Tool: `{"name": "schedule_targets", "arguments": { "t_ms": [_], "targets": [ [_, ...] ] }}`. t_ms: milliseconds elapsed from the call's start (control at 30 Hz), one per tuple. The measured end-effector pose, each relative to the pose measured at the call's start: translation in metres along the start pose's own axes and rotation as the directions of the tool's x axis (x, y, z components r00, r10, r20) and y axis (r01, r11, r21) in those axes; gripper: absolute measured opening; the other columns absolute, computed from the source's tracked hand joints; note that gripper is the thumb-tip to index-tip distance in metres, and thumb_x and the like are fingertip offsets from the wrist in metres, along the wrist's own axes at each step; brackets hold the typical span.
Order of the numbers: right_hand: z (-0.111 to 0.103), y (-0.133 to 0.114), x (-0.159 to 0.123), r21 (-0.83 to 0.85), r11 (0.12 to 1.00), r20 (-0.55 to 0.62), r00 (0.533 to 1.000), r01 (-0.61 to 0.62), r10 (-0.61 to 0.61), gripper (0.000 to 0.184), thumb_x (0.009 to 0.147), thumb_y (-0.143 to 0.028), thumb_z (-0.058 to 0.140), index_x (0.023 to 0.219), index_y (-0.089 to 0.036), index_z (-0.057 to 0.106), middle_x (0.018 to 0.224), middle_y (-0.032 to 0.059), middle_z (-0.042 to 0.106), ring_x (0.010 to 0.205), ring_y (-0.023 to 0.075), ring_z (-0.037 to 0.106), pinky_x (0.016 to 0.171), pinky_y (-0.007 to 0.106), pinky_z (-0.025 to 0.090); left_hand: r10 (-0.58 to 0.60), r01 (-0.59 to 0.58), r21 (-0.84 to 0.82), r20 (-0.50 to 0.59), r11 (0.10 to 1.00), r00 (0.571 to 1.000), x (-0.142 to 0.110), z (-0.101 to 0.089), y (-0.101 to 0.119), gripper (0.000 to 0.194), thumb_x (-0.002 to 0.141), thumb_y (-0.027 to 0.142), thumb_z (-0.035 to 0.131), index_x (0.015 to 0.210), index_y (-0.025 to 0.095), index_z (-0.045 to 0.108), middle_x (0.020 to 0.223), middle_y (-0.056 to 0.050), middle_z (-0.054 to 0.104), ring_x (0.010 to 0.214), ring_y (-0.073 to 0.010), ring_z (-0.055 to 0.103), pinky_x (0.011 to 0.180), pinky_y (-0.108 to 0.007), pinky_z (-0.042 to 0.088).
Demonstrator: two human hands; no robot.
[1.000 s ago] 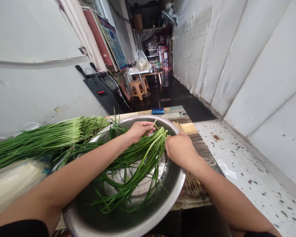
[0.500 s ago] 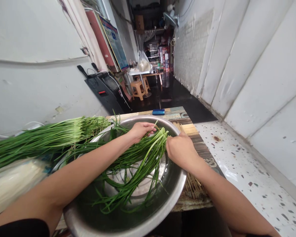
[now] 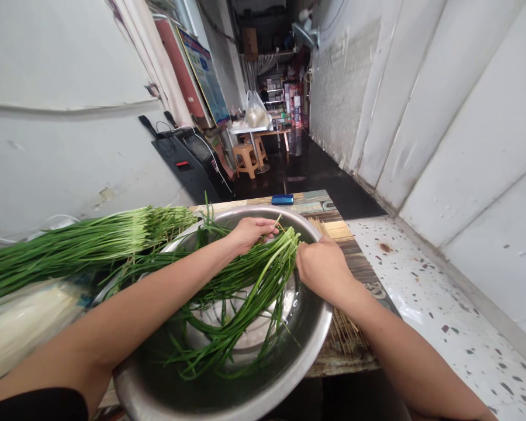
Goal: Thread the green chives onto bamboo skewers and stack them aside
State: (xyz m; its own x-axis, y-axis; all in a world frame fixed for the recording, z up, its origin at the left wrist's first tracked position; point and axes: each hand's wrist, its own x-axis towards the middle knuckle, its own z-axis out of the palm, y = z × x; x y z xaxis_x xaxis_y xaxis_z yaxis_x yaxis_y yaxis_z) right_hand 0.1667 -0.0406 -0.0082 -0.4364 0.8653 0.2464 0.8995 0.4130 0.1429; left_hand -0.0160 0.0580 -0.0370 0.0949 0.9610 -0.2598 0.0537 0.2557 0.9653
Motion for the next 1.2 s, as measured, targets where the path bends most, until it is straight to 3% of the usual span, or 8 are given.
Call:
{"name": "schedule_targets", "arguments": {
  "t_ms": [600, 767, 1000, 1100, 1200],
  "targets": [
    [-0.001, 0.001, 0.0, -0.013, 0.999, 0.03, 0.999, 0.029, -0.029, 0.028, 0.083, -0.013, 0.038, 0.063, -0.014, 0.057, 0.055, 0.0073, 0.06, 0.049, 0.0145, 0.048, 0.062, 0.031, 0.026, 0.022, -0.022, -0.019, -0.011, 1.0, 1.0, 0.001, 0.0, -0.003, 0.014, 0.07, 0.007, 0.068, 0.083, 0.009, 0.072, 0.076, -0.008, 0.07, 0.058, -0.0082, 0.058, 0.052, -0.02, 0.043],
    [-0.003, 0.0, 0.001, -0.016, 0.999, 0.095, 0.995, 0.043, -0.041, 0.022, 0.079, -0.01, 0.041, 0.065, -0.013, 0.058, 0.058, 0.0084, 0.062, 0.051, 0.016, 0.052, 0.063, 0.031, 0.027, 0.064, -0.065, -0.027, -0.056, 0.997, 0.996, -0.002, 0.003, -0.002, 0.015, 0.068, 0.008, 0.07, 0.082, 0.01, 0.072, 0.076, -0.009, 0.071, 0.061, -0.0091, 0.06, 0.054, -0.02, 0.044],
    [-0.004, 0.0, 0.001, -0.024, 0.999, 0.099, 0.995, 0.036, -0.033, 0.022, 0.078, -0.01, 0.041, 0.066, -0.014, 0.059, 0.059, 0.0086, 0.063, 0.052, 0.0169, 0.054, 0.063, 0.032, 0.027, 0.116, -0.119, -0.02, -0.083, 0.993, 0.99, -0.008, 0.01, -0.005, 0.014, 0.064, 0.008, 0.071, 0.078, 0.01, 0.073, 0.076, -0.009, 0.072, 0.064, -0.0119, 0.063, 0.071, -0.029, 0.052],
    [-0.004, -0.001, 0.0, -0.031, 0.999, 0.092, 0.996, 0.012, -0.009, 0.022, 0.078, -0.009, 0.041, 0.067, -0.014, 0.06, 0.059, 0.0091, 0.063, 0.052, 0.0171, 0.053, 0.062, 0.031, 0.026, 0.141, -0.141, 0.092, 0.005, 0.986, 0.99, -0.014, 0.01, 0.0, 0.016, 0.063, 0.009, 0.072, 0.078, 0.013, 0.075, 0.078, -0.007, 0.073, 0.067, -0.0123, 0.063, 0.075, -0.029, 0.051],
    [-0.004, -0.001, 0.0, -0.039, 0.999, 0.089, 0.996, 0.003, 0.001, 0.023, 0.079, -0.011, 0.041, 0.067, -0.013, 0.061, 0.058, 0.0089, 0.062, 0.052, 0.0166, 0.052, 0.062, 0.031, 0.025, 0.067, -0.129, 0.288, 0.216, 0.949, 0.974, -0.013, -0.001, 0.012, 0.018, 0.062, 0.007, 0.07, 0.077, 0.016, 0.076, 0.079, -0.006, 0.073, 0.069, -0.0132, 0.063, 0.073, -0.028, 0.051]
  ]
}}
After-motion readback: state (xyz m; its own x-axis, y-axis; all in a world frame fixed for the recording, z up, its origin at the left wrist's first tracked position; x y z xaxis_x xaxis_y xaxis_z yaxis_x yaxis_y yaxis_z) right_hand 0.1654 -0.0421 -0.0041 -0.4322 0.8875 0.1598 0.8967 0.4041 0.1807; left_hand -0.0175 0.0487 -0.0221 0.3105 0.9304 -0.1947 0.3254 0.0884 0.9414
